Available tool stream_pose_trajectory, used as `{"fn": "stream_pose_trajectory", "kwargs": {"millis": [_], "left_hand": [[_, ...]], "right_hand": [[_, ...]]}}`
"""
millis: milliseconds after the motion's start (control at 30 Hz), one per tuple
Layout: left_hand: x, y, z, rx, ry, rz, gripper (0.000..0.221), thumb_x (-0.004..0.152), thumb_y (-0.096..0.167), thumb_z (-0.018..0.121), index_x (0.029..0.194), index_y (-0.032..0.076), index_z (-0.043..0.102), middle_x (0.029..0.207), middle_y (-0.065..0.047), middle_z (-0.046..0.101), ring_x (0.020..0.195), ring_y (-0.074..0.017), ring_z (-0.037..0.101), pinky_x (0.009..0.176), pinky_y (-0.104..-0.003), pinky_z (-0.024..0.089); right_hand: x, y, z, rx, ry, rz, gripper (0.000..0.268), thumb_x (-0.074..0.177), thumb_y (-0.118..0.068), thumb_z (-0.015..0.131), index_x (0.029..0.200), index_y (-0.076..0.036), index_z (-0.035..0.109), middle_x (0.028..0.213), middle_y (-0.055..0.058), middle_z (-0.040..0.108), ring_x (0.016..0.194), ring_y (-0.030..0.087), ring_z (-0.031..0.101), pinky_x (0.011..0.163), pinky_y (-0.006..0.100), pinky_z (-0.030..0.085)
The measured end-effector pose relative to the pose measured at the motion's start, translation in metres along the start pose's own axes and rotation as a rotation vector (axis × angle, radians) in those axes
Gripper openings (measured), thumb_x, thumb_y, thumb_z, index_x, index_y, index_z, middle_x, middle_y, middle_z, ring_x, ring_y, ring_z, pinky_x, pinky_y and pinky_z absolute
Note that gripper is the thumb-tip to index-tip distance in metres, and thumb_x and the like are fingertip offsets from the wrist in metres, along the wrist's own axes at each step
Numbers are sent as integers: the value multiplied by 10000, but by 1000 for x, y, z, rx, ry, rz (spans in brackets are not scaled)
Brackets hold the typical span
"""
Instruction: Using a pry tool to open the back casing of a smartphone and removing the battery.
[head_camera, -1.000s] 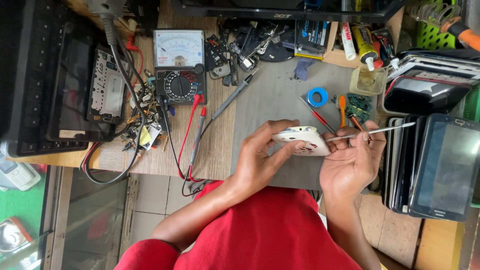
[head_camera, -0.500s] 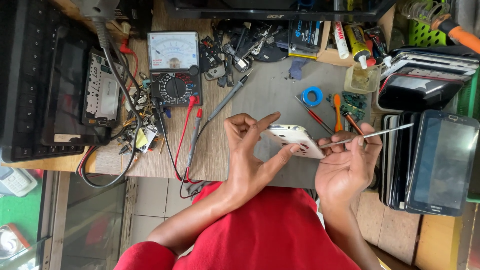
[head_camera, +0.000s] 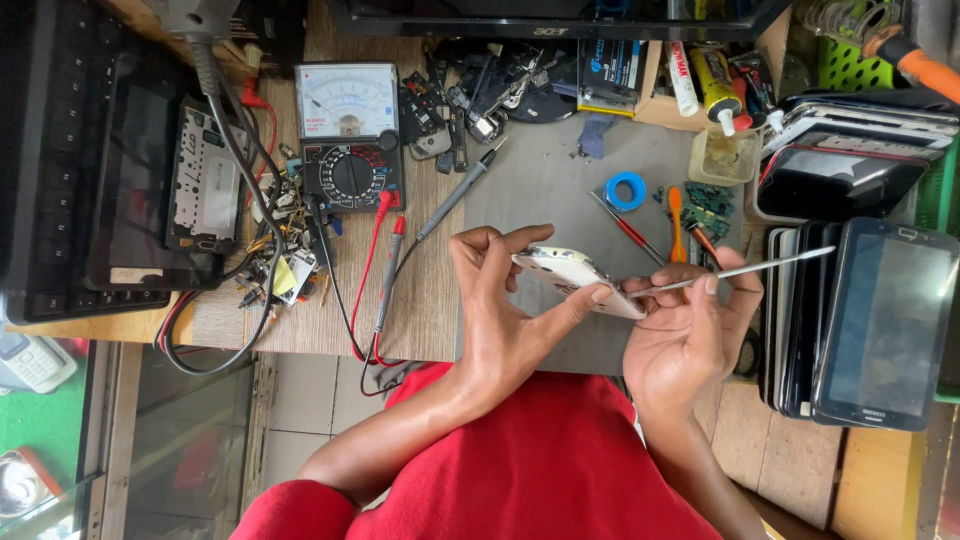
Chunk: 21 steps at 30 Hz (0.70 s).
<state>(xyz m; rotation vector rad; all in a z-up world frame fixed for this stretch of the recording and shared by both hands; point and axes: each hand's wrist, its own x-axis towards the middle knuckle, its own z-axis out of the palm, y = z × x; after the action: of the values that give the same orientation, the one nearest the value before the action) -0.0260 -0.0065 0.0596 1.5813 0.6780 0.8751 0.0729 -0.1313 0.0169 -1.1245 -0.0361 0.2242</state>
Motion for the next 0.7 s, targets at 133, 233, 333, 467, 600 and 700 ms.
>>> {"fn": "stream_pose_trajectory", "kwargs": {"millis": [133,233,333,467,600,700], "left_hand": [[4,3,-4,50,-25,67,582,742,387,913,1180,90,671,1038,-52,324,926,-188,330,827,-338,384],[4,-1,-5,-39,-57,33,495,820,385,854,1210,123,698,1057,-42,384,922,-178,400,822,-325,405],[7,-6,-6,-88,-61,-40,245,1035,297,625,1186,142,738,968,-11,432,836,-111,392,732,-266,373],[9,-13,-7,-181,-41,-163,229,1021,280,657,1172,153,772,942,-27,537,848,-85,414,718,-251,366],[9,-10,-8,-267,-22,-237,253,1029,262,658,1196,112,775,960,-38,591,929,-77,440,837,-256,382],[7,0,-8,-244,-30,-220,272,1026,247,662,1243,111,756,945,-44,588,938,-86,438,874,-270,381]], "right_hand": [[-1,6,-6,-44,-40,-40,267,1118,-213,496,1375,-179,436,910,147,587,786,297,741,820,392,688],[-3,4,5,-52,-52,-88,288,1120,-199,490,1397,-174,414,987,156,588,798,312,745,842,449,702],[-5,3,13,-68,-69,-159,286,1133,-170,463,1408,-153,387,969,151,548,837,334,752,907,518,700],[-9,-1,25,-152,-125,-277,291,1130,-136,472,1403,-129,372,984,144,562,906,250,707,988,568,679],[-18,-11,38,-210,-163,-318,280,1139,-118,439,1399,-121,334,1004,144,588,923,204,673,906,497,708],[-14,-6,26,-220,-184,-305,261,1150,-133,399,1397,-129,317,984,137,574,901,190,660,895,499,710]]}}
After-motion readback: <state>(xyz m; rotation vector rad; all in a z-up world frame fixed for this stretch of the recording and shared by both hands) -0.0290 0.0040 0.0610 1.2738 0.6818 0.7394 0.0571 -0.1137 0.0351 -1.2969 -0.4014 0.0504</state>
